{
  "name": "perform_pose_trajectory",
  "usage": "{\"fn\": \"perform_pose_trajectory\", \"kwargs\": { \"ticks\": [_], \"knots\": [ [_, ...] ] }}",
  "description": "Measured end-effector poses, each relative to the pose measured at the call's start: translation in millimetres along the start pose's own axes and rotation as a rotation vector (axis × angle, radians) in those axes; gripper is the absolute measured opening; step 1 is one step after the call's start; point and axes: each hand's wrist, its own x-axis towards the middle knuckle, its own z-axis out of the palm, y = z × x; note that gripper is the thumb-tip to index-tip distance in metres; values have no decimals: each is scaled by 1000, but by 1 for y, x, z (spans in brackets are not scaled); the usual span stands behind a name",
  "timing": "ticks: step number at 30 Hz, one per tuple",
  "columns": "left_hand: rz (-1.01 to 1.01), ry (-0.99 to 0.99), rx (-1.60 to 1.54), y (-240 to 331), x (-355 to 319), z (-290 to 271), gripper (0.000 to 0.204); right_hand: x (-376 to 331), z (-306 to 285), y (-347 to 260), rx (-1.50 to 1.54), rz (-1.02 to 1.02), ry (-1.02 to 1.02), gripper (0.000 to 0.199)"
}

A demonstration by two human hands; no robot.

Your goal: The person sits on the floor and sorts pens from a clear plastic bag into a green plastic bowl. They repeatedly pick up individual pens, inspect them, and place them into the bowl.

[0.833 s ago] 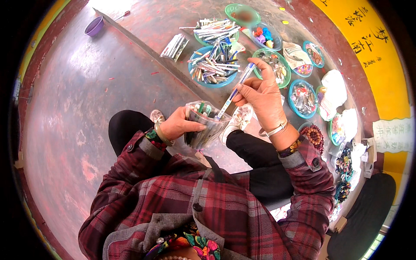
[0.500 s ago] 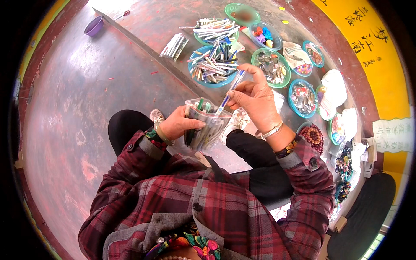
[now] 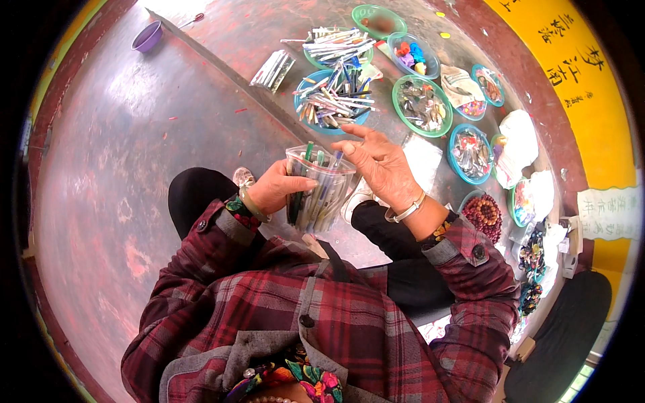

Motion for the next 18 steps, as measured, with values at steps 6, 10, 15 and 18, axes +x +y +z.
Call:
{"fn": "perform_pose_trajectory", "kwargs": {
  "ticks": [6,10,15,18],
  "knots": [
    [11,6,6,-1,1,-2,37,0,2,1,-26,-24,-7,25],
    [-5,12,32,2,-1,3,38,-3,3,6,39,-31,-7,16],
    [-10,16,93,-2,2,0,38,-2,0,5,124,183,13,8],
    [-14,24,130,-3,1,-3,39,0,-2,4,82,188,-25,8]
  ]
}}
